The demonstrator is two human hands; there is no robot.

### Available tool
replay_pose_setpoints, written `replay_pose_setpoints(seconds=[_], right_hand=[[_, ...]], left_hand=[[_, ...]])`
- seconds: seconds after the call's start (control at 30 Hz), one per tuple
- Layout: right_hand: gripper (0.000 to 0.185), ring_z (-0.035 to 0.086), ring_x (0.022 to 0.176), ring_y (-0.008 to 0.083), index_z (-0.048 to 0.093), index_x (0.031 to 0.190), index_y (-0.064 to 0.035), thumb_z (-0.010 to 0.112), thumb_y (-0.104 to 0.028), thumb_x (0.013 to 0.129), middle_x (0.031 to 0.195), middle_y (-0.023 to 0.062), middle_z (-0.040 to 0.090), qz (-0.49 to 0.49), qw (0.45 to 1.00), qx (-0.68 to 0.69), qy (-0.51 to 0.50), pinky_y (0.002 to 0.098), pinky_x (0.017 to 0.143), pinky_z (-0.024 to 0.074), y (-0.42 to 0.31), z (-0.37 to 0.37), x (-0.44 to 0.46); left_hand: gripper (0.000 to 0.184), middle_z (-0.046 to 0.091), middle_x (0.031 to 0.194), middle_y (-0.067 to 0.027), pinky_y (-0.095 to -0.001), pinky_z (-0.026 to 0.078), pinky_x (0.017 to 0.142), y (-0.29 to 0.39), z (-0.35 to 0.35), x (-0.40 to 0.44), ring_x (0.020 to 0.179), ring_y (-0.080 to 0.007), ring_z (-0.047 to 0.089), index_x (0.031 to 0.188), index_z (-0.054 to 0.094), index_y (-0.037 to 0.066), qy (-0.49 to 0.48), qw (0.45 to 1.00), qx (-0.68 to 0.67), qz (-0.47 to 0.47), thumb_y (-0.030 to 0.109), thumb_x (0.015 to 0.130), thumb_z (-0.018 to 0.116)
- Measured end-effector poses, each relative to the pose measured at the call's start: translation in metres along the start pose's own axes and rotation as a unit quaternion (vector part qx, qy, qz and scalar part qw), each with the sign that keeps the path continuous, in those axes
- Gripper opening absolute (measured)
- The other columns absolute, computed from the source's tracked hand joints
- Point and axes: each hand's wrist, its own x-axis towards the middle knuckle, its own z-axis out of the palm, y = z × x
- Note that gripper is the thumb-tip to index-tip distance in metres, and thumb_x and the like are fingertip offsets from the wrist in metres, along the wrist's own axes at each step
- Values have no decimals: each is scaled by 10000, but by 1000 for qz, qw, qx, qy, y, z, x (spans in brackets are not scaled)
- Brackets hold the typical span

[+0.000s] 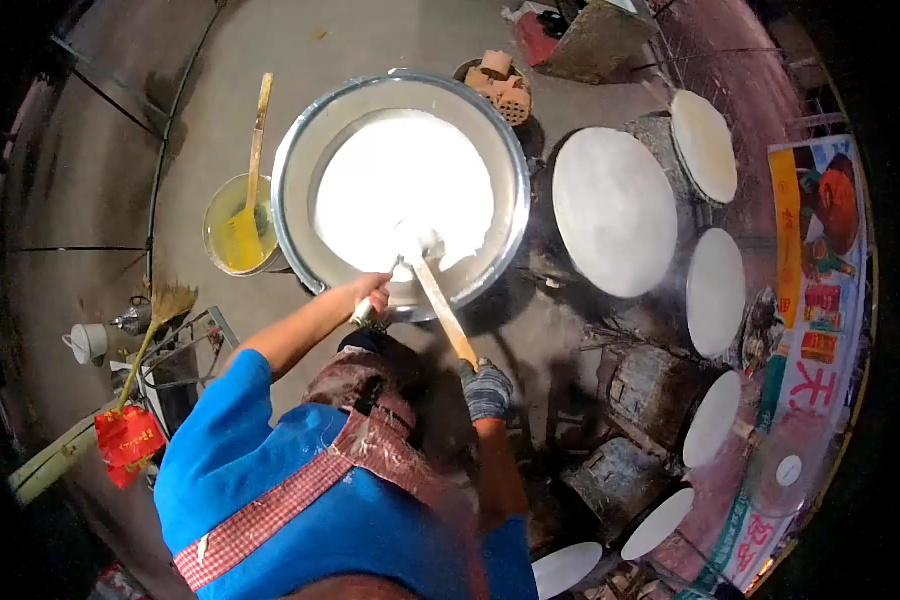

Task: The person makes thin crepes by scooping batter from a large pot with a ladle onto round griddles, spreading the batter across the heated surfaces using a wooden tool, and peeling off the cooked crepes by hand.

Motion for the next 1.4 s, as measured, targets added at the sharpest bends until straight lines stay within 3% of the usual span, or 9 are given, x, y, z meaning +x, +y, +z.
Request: replay_pose_setpoints(seconds=[0.23, 0.3, 0.57, 0.8, 1.03, 1.2, 1.23, 1.3, 1.4], right_hand=[[310, 536, 539, 314, 578, 781, -65, 569, -375, 758, 623, 162, 558, -50, 962, 85, 255, 389, 503, 433, -7, -97, -60], [297, 514, 510, 299, 580, 810, -45, 594, -337, 756, 611, 167, 543, -136, 872, 105, 458, 369, 474, 416, -5, -132, -49], [297, 571, 661, 271, 582, 880, 9, 636, -238, 725, 741, 155, 597, -138, 787, 469, 375, 341, 622, 451, -20, -195, -5], [325, 551, 656, 244, 584, 822, -11, 630, -317, 724, 739, 141, 595, 16, 895, 411, 173, 331, 638, 432, -9, -80, -22], [218, 575, 711, 150, 596, 870, -20, 656, -175, 730, 803, 91, 621, 92, 724, 534, 428, 283, 633, 453, 19, -68, -132], [341, 552, 697, 257, 582, 922, -75, 576, -375, 760, 781, 130, 592, 353, 752, 478, 287, 349, 631, 424, -1, 35, -229], [335, 563, 712, 286, 587, 912, -75, 560, -375, 767, 774, 134, 595, 319, 554, 668, 380, 356, 628, 436, -31, 75, -261], [301, 568, 707, 305, 598, 899, -80, 565, -347, 762, 748, 134, 595, 466, 671, 287, 500, 362, 603, 446, -71, 197, -303], [303, 570, 681, 297, 603, 833, -105, 541, -391, 757, 728, 111, 595, 641, 586, 332, 369, 380, 575, 444, -158, 209, -410]], left_hand=[[162, 234, 504, 61, -136, 150, 249, -42, 104, -250, 355, -10, 180, 1015, 441, 190, -146, 952, 128, 236, 265, 872, 438], [195, 213, 521, 65, -129, 151, 249, -52, 129, -312, 368, -2, 168, 1058, 434, 203, -203, 914, 192, 295, 257, 870, 444], [445, 279, 533, 50, -160, 188, 300, -5, 167, -398, 371, -34, 243, 1235, 269, 285, -146, 736, 395, 531, 307, 842, 477], [132, 264, 507, 46, -133, 191, 239, 47, 154, -291, 349, -24, 203, 967, 455, 140, -111, 979, 163, 50, 208, 888, 374], [188, 272, 501, 29, -167, 170, 248, -41, 238, -259, 327, -54, 228, 1073, 412, 251, -289, 806, 500, 130, 256, 890, 368], [330, 306, 503, 14, -195, 277, 306, -141, 279, -173, 369, -86, 310, 887, 503, 26, -169, 849, 359, -349, 317, 892, 347], [353, 315, 507, 9, -202, 292, 321, -165, 269, -147, 385, -92, 330, 875, 496, 8, -128, 835, 354, -401, 323, 893, 340], [346, 353, 559, -17, -252, 309, 366, -225, 236, -110, 416, -106, 349, 1034, 455, -39, -141, 736, 379, -542, 251, 894, 327], [328, 344, 547, -8, -224, 308, 352, -350, 181, -90, 426, -96, 354, 1039, 448, -12, -49, 716, 395, -573, 260, 899, 329]])
